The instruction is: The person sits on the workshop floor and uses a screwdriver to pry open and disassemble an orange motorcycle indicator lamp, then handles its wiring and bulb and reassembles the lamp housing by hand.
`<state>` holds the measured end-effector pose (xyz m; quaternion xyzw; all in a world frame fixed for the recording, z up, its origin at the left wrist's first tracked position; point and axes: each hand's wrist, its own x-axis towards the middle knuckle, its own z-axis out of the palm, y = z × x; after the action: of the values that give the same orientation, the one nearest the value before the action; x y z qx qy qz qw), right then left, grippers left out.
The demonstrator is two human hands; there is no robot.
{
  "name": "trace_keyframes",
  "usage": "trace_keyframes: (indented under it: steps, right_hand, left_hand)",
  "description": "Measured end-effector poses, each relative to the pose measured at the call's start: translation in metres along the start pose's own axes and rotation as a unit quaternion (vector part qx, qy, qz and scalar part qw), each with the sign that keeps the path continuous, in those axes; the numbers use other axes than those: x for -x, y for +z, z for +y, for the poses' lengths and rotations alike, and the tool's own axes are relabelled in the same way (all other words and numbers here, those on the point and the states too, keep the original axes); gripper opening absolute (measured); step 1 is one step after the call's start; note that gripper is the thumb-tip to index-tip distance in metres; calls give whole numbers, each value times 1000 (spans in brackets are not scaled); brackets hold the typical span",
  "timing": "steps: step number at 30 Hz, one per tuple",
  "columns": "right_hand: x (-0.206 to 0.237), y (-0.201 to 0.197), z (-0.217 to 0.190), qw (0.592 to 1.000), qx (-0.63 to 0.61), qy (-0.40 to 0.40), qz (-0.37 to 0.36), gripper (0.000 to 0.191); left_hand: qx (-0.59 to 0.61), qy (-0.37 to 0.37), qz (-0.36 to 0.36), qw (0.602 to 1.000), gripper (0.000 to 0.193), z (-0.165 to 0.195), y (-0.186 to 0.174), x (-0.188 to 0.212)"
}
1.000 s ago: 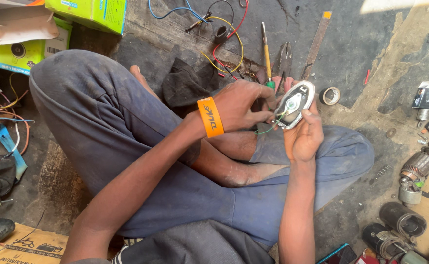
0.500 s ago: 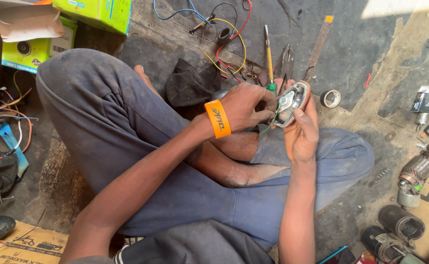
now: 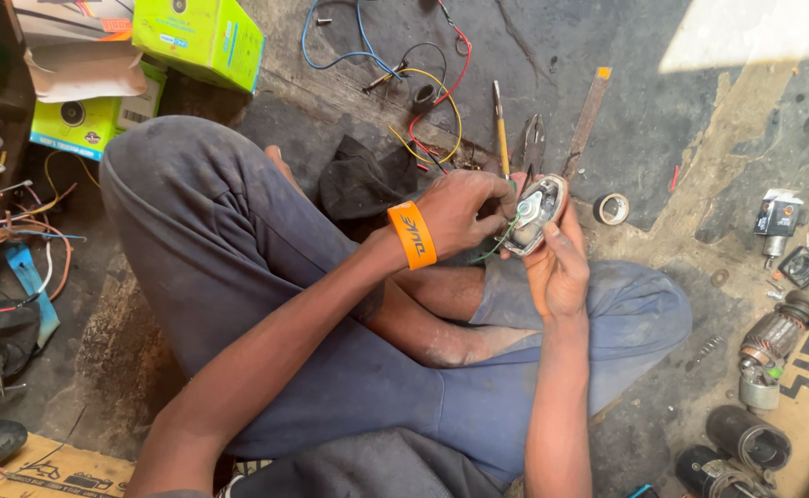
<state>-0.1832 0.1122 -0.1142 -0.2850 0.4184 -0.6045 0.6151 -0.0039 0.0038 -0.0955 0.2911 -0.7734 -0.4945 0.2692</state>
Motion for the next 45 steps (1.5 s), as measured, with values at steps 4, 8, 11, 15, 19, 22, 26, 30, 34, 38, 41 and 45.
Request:
trace_keyframes:
  steps: [4,8,11,15,19,22,26,30,34,38,41,45]
  right_hand:
    - [3,-1,3,999,-32,14,-3,66]
    - [3,-5,8,997,-75,18,8,66]
    - [4,-6,10,997,-81,10,-1,66]
    - [4,-4,11,997,-76,4,3,65]
    - [3,-3,12,997,-78,2,2,66]
    - [4,-4,13,997,-80,3,-11,65]
    - [6,-3,15,997,-78,7,5,65]
    - [0,0,16,998,-61,-9,9,63]
    - [-7,2,13,1000,-25,-4,11,63]
    - [-2,5,15,994,87,-35,59,65]
    - [7,10,18,985,130,-64,91,64]
    - [25,13,12,996,60,-36,51,62]
  left_hand:
    - [24,-1,5,1000,12,4,-2,4]
    - [8,-8,3,1000,21,7,-3,5]
    - [9,-8,-1,1000,29,11,-4,7]
    - [36,-47,-25,998,29,16,-7,10]
    - [-3,-57,-22,998,37,16,-2,10]
    - [-25,-16,17,999,46,8,7,12]
    - [-24,0,42,999,52,-7,18,18]
    - [-21,26,56,998,61,-10,17,16]
    - [-67,-1,50,997,56,1,8,9]
    - [-119,39,99,987,46,13,8,21]
    - [-107,95,146,979,39,15,13,26]
    - [35,-51,123,990,21,12,19,28]
